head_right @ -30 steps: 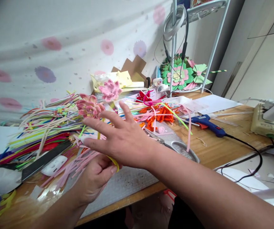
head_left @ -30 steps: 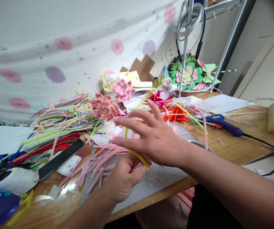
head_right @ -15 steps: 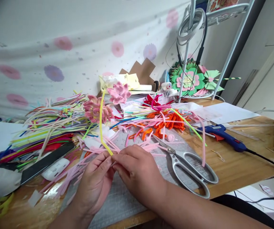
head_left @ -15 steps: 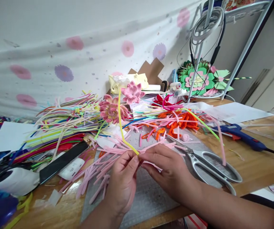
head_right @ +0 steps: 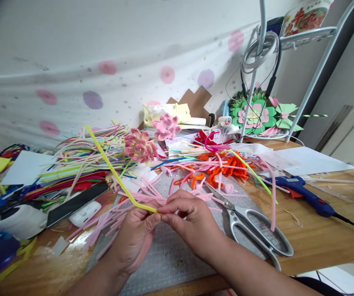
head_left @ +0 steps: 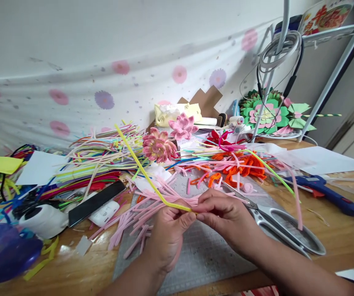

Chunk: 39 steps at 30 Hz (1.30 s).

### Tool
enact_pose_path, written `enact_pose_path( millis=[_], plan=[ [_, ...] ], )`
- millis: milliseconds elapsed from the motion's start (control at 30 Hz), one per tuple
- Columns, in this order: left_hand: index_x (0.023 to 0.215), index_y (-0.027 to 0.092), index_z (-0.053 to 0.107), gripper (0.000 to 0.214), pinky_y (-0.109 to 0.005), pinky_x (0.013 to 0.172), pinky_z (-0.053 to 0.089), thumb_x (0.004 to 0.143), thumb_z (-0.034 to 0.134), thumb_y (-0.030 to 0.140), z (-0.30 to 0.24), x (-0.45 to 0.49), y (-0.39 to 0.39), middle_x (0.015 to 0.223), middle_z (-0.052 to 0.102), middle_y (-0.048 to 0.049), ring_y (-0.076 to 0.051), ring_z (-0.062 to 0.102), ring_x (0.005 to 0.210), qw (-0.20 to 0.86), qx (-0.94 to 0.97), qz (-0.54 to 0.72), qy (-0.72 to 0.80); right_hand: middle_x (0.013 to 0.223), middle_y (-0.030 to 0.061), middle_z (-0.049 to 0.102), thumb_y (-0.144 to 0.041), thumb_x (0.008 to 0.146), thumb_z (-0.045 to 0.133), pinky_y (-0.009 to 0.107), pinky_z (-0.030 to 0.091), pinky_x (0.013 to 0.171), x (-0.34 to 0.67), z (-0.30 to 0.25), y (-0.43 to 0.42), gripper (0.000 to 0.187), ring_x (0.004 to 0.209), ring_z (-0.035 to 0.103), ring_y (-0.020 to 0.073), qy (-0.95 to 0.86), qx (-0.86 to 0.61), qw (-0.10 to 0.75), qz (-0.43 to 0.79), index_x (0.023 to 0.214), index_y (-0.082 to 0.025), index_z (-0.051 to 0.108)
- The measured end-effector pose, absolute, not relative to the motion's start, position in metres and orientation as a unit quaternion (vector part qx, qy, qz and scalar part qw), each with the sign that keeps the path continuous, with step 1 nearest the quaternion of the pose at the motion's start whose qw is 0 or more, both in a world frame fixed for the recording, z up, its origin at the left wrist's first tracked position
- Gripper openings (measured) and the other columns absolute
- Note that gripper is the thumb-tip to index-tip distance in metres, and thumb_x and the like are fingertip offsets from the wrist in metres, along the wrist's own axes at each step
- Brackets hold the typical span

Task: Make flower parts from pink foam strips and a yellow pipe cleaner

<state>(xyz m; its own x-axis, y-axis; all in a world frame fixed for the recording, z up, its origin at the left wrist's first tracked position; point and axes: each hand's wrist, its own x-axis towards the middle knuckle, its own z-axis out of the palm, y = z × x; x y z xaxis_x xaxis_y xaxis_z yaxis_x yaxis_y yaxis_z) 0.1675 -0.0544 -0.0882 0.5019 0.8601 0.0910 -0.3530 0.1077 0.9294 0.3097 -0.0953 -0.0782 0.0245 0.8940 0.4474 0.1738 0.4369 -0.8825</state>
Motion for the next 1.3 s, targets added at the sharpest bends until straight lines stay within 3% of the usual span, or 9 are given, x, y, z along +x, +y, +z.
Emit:
enact_pose_path(
  millis=[167,267,333,433,533,833,1000,1100,1300],
  plan=[
    [0.066,0.015,0.061,0.014,-0.023,0.061,0.041,0.077,0.06,0.024,-0.095,0.165,-0.075,0.064,0.058,-0.0001,-0.012,0.051,0.062,0.584,0.597,0.424,0.351,0.073,0.0011,0.058,-0.019,0.079,0.056,0.023,0.042,0.057,0.313,-0.075,-0.096,0.008,0.068,0.054,0.0138,-0.595,-0.523,0.535,0.293,0.073,-0.018,0.06],
    [0.074,0.018,0.061,0.003,-0.023,0.058,0.042,0.076,0.059,0.016,-0.088,0.153,-0.092,0.064,0.062,0.0004,-0.012,0.054,0.059,0.372,0.779,0.428,0.268,0.072,-0.0002,0.057,-0.013,0.079,0.052,0.023,0.039,0.056,0.317,-0.07,-0.097,0.009,0.065,0.052,0.0127,-0.644,-0.557,0.485,0.2,0.072,-0.018,0.056],
    [0.089,0.02,0.062,0.019,-0.027,0.068,0.044,0.072,0.062,0.01,-0.073,0.144,-0.097,0.076,0.066,-0.0019,-0.015,0.057,0.068,0.193,0.855,0.443,0.187,0.074,-0.0009,0.057,-0.01,0.078,0.052,0.022,0.038,0.057,0.316,-0.065,-0.1,0.01,0.065,0.051,0.012,-0.689,-0.548,0.446,0.161,0.075,-0.018,0.055],
    [0.083,0.019,0.062,0.013,-0.028,0.068,0.042,0.074,0.062,0.01,-0.046,0.138,-0.092,0.079,0.065,-0.0034,-0.017,0.057,0.076,0.094,0.872,0.388,0.282,0.074,-0.0015,0.058,-0.007,0.078,0.051,0.022,0.036,0.057,0.309,-0.06,-0.109,0.012,0.065,0.051,0.0118,-0.738,-0.519,0.408,0.14,0.077,-0.019,0.054],
    [0.065,0.018,0.06,0.01,-0.025,0.059,0.038,0.073,0.064,0.013,-0.03,0.137,-0.082,0.067,0.06,0.0001,-0.015,0.054,0.066,0.147,0.869,0.299,0.365,0.072,-0.0019,0.057,-0.006,0.078,0.051,0.021,0.036,0.057,0.301,-0.057,-0.114,0.014,0.064,0.051,0.0112,-0.755,-0.493,0.413,0.127,0.077,-0.019,0.054],
    [0.064,0.016,0.062,0.008,-0.023,0.056,0.037,0.072,0.06,0.015,-0.032,0.132,-0.079,0.062,0.058,0.0013,-0.012,0.05,0.06,0.379,0.774,0.31,0.403,0.07,-0.0034,0.054,-0.006,0.079,0.053,0.019,0.037,0.059,0.289,-0.06,-0.116,0.015,0.064,0.048,0.0091,-0.728,-0.449,0.498,0.14,0.08,-0.021,0.052],
    [0.065,0.015,0.061,0.006,-0.024,0.057,0.039,0.071,0.061,0.017,-0.031,0.131,-0.078,0.063,0.058,-0.0003,-0.013,0.051,0.06,0.403,0.746,0.368,0.382,0.077,-0.0014,0.054,-0.021,0.084,0.053,0.021,0.043,0.063,0.28,-0.065,-0.114,0.002,0.071,0.052,0.0108,-0.628,-0.423,0.566,0.327,0.085,-0.022,0.052],
    [0.068,0.017,0.057,0.007,-0.022,0.054,0.039,0.074,0.059,0.019,-0.035,0.135,-0.072,0.064,0.055,0.0019,-0.011,0.049,0.058,0.453,0.686,0.432,0.371,0.087,0.0001,0.056,-0.028,0.081,0.058,0.024,0.045,0.071,0.269,-0.068,-0.111,0.018,0.08,0.055,0.0121,-0.538,-0.363,0.594,0.476,0.096,-0.021,0.05],
    [0.066,0.017,0.054,0.01,-0.017,0.05,0.033,0.074,0.06,0.018,-0.042,0.147,-0.055,0.056,0.046,0.0062,-0.006,0.039,0.052,0.515,0.578,0.514,0.37,0.064,-0.0044,0.055,-0.033,0.072,0.066,0.023,0.044,0.054,0.252,-0.069,-0.103,0.029,0.053,0.057,0.0107,-0.406,-0.337,0.585,0.616,0.088,-0.018,0.048]
  ],
)
